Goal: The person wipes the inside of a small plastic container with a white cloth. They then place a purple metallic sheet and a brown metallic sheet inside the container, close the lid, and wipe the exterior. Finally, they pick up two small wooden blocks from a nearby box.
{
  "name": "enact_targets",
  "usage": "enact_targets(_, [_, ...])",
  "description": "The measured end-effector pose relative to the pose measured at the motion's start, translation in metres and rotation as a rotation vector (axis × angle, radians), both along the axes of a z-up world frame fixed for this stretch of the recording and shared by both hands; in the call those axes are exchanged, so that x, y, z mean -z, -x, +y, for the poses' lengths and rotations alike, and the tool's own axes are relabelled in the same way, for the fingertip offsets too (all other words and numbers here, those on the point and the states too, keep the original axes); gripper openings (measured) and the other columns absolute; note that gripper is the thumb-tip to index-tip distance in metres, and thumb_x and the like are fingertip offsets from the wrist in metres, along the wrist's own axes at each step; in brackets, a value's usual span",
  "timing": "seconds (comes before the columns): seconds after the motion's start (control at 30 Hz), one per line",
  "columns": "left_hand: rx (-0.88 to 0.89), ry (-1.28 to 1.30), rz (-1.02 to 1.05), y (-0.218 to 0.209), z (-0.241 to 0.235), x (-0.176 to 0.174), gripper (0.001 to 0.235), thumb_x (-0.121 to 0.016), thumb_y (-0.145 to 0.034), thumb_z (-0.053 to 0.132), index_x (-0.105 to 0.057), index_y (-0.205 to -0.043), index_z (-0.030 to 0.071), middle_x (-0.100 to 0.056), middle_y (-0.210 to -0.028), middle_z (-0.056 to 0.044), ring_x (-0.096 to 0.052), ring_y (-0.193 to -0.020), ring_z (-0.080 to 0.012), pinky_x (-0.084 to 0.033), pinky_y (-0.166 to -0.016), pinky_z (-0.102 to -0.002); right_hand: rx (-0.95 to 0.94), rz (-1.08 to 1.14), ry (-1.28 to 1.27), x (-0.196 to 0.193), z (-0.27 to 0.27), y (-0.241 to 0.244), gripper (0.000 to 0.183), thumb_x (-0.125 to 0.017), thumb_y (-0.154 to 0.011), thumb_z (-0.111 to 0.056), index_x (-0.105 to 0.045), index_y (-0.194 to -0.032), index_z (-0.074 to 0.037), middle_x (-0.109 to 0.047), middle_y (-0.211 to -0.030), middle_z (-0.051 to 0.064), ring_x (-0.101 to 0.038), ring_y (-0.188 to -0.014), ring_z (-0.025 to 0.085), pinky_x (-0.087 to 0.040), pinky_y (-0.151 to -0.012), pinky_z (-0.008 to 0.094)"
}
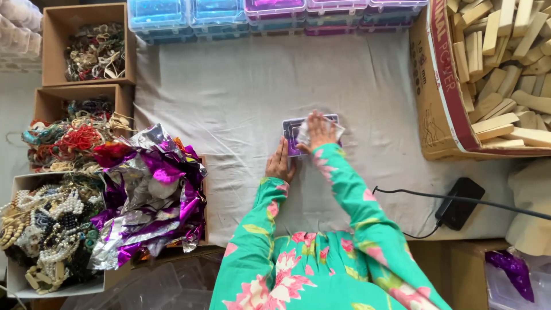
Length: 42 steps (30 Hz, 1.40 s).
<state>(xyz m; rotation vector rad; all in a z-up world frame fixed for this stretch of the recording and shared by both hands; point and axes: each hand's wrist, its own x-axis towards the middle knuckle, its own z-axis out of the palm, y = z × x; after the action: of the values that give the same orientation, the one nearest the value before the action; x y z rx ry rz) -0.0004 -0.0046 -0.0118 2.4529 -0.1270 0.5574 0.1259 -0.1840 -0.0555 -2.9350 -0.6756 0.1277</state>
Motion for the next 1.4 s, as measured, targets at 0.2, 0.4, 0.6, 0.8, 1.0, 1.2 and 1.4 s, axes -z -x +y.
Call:
enact_targets(0.2, [-0.048, -0.050, -0.088, -0.002, -0.001, 0.009, 0.076, -0.074, -0.087, 0.018, -0.042, -0.154, 0.002, -0.041, -0.163, -0.013, -0.063, -0.127, -0.0267, -0.049, -0.101, -0.036, -0.151, 0.046, 0.140, -0.042, 0.036, 0.048, 0.127, -0.055, -0.078, -0.081, -0.001, -0.166, -0.008, 0.003, -0.174, 0.010, 0.003, -0.161, 0.029, 0.003, -0.125, 0.059])
enact_targets(0.4, [0.002, -0.001, -0.084, -0.003, 0.001, -0.002, 0.086, -0.078, -0.080, 0.021, -0.041, -0.155, -0.001, -0.040, -0.162, -0.015, -0.062, -0.126, -0.0290, -0.049, -0.102, -0.038, -0.296, 0.037, 0.000, -0.030, -0.016, 0.039, 0.128, -0.056, -0.074, -0.080, -0.004, -0.166, -0.009, -0.001, -0.175, 0.009, 0.001, -0.162, 0.025, 0.000, -0.128, 0.057])
enact_targets(0.6, [-0.008, -0.012, 0.012, -0.001, 0.000, 0.005, 0.085, -0.076, -0.079, 0.015, -0.042, -0.156, 0.001, -0.043, -0.163, -0.015, -0.065, -0.120, -0.0270, -0.050, -0.101, -0.036, -0.047, -0.041, -0.044, -0.025, 0.006, 0.015, 0.125, -0.055, -0.076, -0.081, -0.005, -0.166, -0.010, -0.001, -0.174, 0.009, 0.001, -0.161, 0.025, 0.000, -0.126, 0.059])
enact_targets(0.8, [-0.004, -0.032, -0.075, -0.001, 0.002, 0.015, 0.082, -0.078, -0.086, 0.022, -0.040, -0.156, 0.002, -0.040, -0.164, -0.015, -0.063, -0.126, -0.0294, -0.049, -0.103, -0.037, -0.205, 0.024, 0.018, -0.047, 0.035, 0.056, 0.128, -0.056, -0.075, -0.082, -0.005, -0.165, -0.007, 0.001, -0.174, 0.012, 0.003, -0.160, 0.028, 0.002, -0.126, 0.059])
enact_targets(1.0, [0.010, -0.001, 0.005, 0.002, 0.003, -0.011, 0.091, -0.078, -0.077, 0.018, -0.038, -0.157, 0.003, -0.041, -0.163, -0.015, -0.062, -0.121, -0.0300, -0.049, -0.102, -0.038, -0.180, 0.180, 0.282, -0.026, -0.016, 0.021, 0.132, -0.054, -0.072, -0.085, -0.001, -0.166, -0.009, 0.004, -0.175, 0.010, 0.005, -0.161, 0.025, 0.003, -0.126, 0.054])
enact_targets(1.2, [-0.020, -0.020, -0.006, -0.001, -0.002, 0.011, 0.084, -0.076, -0.080, 0.013, -0.042, -0.156, 0.006, -0.043, -0.163, -0.014, -0.064, -0.122, -0.0282, -0.050, -0.101, -0.037, 0.027, -0.038, -0.029, -0.044, 0.042, 0.015, 0.127, -0.053, -0.079, -0.083, 0.001, -0.165, -0.006, 0.004, -0.174, 0.011, 0.005, -0.161, 0.027, 0.003, -0.126, 0.058])
enact_targets(1.4, [0.010, 0.028, -0.108, 0.001, 0.000, 0.008, 0.082, -0.077, -0.086, 0.022, -0.039, -0.156, 0.000, -0.040, -0.162, -0.016, -0.060, -0.127, -0.0316, -0.048, -0.102, -0.040, -0.247, -0.075, 0.126, -0.038, 0.018, 0.044, 0.124, -0.054, -0.083, -0.080, 0.001, -0.167, -0.008, 0.005, -0.176, 0.011, 0.006, -0.162, 0.026, 0.003, -0.126, 0.056])
